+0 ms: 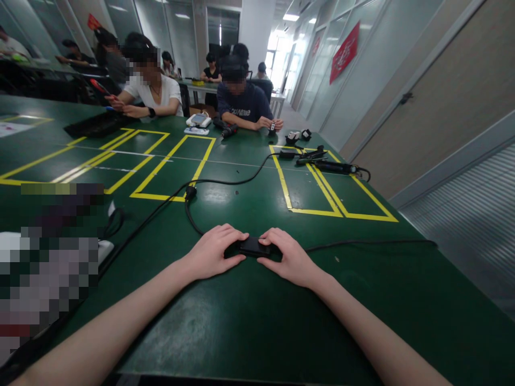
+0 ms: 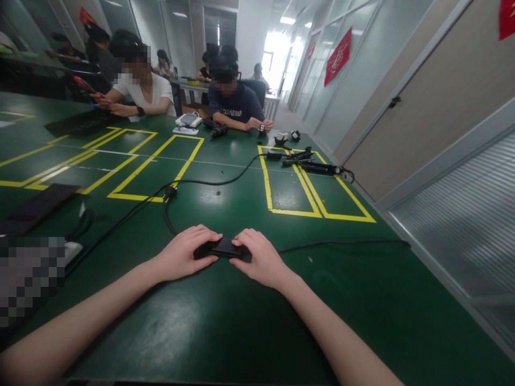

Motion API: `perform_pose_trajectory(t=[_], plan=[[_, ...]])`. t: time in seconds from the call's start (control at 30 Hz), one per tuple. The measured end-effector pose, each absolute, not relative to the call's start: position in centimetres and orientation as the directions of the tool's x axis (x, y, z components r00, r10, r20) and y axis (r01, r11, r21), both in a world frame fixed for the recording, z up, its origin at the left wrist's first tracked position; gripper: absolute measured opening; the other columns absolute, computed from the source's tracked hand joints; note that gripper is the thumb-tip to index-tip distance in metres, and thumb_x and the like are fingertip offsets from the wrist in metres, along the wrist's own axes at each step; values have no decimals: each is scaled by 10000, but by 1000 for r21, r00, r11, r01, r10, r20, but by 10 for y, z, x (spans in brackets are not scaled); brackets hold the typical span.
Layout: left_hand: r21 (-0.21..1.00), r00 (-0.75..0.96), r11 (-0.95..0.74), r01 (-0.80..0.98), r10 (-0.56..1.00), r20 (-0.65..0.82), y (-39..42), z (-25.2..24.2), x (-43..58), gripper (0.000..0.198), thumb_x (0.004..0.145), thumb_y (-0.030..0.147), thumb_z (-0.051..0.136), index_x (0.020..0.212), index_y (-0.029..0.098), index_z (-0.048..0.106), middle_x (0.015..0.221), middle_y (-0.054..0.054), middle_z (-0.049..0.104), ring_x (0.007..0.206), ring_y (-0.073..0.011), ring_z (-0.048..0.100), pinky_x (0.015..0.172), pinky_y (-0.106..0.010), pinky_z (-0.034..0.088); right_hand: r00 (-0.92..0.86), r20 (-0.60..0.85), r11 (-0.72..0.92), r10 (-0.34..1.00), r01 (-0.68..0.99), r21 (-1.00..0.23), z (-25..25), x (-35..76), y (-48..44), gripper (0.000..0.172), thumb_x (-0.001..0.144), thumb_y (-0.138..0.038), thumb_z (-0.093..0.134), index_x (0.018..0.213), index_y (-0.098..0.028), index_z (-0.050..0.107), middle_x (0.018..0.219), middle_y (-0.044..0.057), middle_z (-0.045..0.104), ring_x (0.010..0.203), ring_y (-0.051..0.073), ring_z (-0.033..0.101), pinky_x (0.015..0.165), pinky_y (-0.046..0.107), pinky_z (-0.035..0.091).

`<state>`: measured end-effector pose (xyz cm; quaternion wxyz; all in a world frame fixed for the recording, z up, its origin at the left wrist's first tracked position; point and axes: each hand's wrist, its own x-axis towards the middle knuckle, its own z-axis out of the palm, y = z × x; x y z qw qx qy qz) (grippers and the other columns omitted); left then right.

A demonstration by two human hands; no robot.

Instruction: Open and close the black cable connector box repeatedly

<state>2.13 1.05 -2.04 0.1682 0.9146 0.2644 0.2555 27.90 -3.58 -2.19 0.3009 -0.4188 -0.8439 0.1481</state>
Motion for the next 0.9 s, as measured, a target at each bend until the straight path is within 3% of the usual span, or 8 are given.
perform_pose_trajectory(t=[0.17, 0.23, 0.3, 0.53, 0.63, 0.9], plan=[[407, 714, -795, 449, 593, 372, 3, -17, 29, 428, 901, 243, 728, 1308, 194, 608, 1215, -100, 727, 1108, -271, 672, 974, -437, 536, -521, 426, 669, 740, 639, -380, -23, 277, -36, 175, 962, -255, 661, 1111, -192, 591, 1063, 128, 707, 927, 268, 644, 809, 411, 512], [378, 731, -815, 439, 568, 378, 0, -17, 33, 478, 894, 188, 714, 1354, 207, 585, 1286, -98, 707, 1157, -264, 661, 1036, -442, 504, -541, 422, 682, 727, 635, -362, -21, 275, -38, 149, 996, -262, 612, 1124, -188, 593, 1059, 129, 711, 917, 264, 646, 804, 408, 522], [347, 757, -835, 428, 541, 366, -2, -17, 34, 479, 907, 147, 681, 1370, 209, 572, 1233, -86, 729, 1123, -248, 675, 1042, -434, 495, -554, 395, 678, 733, 641, -359, -18, 271, -40, 136, 1013, -263, 582, 1127, -192, 603, 1038, 118, 714, 912, 259, 649, 806, 402, 531], [311, 814, -874, 374, 470, 342, -3, -14, 31, 273, 1004, 239, 615, 1273, 191, 624, 1127, -84, 763, 1008, -245, 685, 985, -433, 502, -583, 330, 670, 742, 649, -360, -17, 270, -43, 247, 960, -353, 692, 1135, -194, 621, 1007, 92, 742, 881, 242, 695, 774, 357, 536], [339, 799, -865, 371, 483, 359, -4, -13, 31, 285, 1027, 303, 596, 1289, 192, 620, 1109, -86, 757, 1003, -241, 693, 960, -413, 530, -606, 328, 688, 725, 662, -296, -19, 271, -43, 174, 1005, -343, 627, 1100, -197, 634, 941, 84, 741, 822, 232, 697, 725, 339, 512], [339, 818, -871, 355, 465, 339, -4, -12, 31, 294, 1060, 346, 544, 1291, 180, 620, 1112, -102, 751, 1021, -246, 706, 1000, -434, 540, -628, 350, 713, 695, 664, -226, -16, 272, -43, 250, 1021, -400, 612, 1151, -189, 646, 908, 74, 733, 777, 221, 675, 681, 332, 463]])
